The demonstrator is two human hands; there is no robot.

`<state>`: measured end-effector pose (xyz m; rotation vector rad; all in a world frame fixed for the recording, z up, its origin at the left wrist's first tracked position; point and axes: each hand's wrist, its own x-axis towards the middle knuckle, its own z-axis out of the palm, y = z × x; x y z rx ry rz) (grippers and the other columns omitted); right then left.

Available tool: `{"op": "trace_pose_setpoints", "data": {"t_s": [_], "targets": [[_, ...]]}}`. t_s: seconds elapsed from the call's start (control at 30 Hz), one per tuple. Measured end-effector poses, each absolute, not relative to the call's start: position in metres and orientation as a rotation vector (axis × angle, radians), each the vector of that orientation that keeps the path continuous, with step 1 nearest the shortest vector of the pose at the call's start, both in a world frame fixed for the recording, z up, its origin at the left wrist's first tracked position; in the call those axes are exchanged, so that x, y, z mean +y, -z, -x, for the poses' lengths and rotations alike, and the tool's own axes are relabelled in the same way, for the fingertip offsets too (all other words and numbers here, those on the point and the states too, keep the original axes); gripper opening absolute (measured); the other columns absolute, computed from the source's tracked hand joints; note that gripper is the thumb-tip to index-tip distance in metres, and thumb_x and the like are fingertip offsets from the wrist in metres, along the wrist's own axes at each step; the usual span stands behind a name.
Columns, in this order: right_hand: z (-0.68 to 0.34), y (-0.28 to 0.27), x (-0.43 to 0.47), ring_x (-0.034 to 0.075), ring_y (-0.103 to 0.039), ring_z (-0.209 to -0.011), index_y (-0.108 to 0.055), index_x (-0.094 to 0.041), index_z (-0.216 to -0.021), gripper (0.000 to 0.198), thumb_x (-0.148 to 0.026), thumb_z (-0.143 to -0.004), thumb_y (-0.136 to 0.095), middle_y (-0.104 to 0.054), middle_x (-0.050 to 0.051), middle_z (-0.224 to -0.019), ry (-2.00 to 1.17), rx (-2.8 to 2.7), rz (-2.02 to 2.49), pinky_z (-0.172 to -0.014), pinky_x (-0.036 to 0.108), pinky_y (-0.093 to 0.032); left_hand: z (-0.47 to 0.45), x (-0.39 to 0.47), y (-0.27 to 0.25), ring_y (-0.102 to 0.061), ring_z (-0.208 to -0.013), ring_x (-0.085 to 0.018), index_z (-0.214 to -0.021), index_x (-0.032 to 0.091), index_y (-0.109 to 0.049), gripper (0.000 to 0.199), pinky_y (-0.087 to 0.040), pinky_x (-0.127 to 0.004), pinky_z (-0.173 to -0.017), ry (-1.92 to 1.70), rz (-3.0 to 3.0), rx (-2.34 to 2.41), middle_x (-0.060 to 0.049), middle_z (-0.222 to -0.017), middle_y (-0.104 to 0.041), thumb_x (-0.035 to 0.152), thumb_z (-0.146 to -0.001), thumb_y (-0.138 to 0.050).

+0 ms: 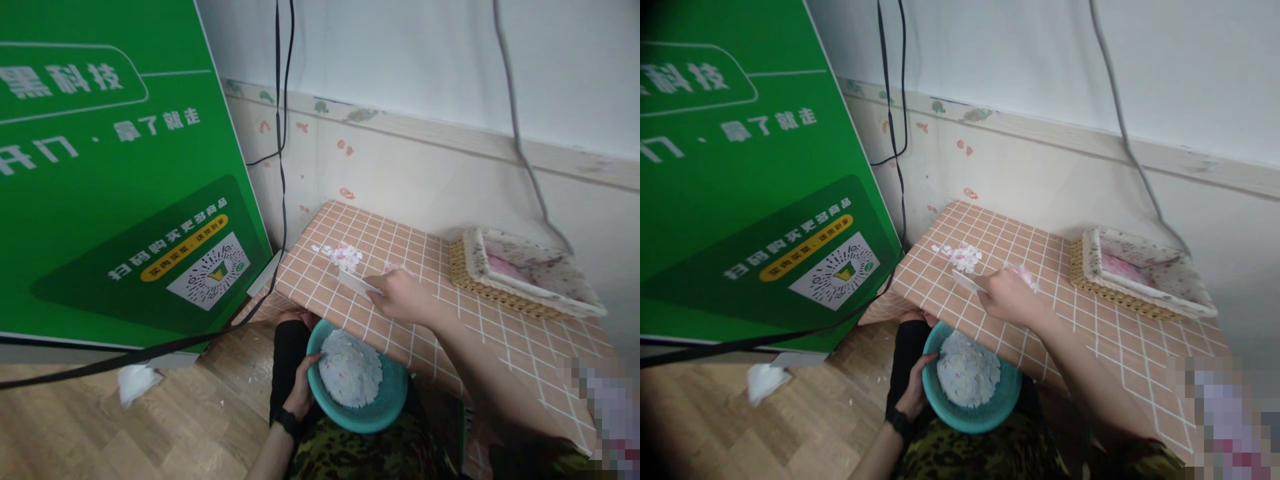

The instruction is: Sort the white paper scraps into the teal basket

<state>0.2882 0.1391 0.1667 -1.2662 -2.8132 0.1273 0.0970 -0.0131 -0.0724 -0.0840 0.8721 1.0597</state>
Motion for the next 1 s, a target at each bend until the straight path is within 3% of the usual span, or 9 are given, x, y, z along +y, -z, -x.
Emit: {"op": "trace_pose_setpoints", "data": {"t_s": [0.23, 0.5, 1.0], "targets": [[-0.280, -0.156, 0.135, 0.013, -0.048, -0.054, -0.061, -0.016, -0.085, 0.021, -0.022, -0.084, -0.041, -0.062, 0.005, -0.064, -0.141, -2.782, 1.272, -0.057, 0.030, -0.027, -0.097, -0.014, 0.078, -0.067, -0.082, -0.031, -0.090, 0.009, -0.070, 0.033, -0.044, -0.045, -0.087, -1.064, 0.086, 0.885, -0.011, -0.077, -0.075, 0.033, -0.068, -0.067], [-0.278, -0.148, 0.130, 0.015, -0.053, -0.060, -0.059, -0.017, -0.076, 0.021, -0.021, -0.084, -0.041, -0.064, 0.006, -0.067, 0.025, -2.631, 1.506, -0.057, 0.028, -0.028, -0.097, -0.014, 0.081, -0.067, -0.085, -0.031, -0.091, 0.008, -0.069, 0.033, -0.044, -0.044, -0.088, -1.079, 0.076, 0.862, -0.012, -0.079, -0.074, 0.032, -0.069, -0.066], [-0.244, -0.138, 0.135, 0.018, -0.058, -0.055, -0.059, -0.014, -0.083, 0.022, -0.022, -0.083, -0.039, -0.067, 0.011, -0.067, 0.069, -2.526, 1.721, -0.049, 0.028, -0.027, -0.096, -0.013, 0.069, -0.066, -0.088, -0.033, -0.091, 0.010, -0.069, 0.036, -0.043, -0.046, -0.087, -1.079, 0.104, 0.906, -0.012, -0.077, -0.074, 0.031, -0.062, -0.069]]}}
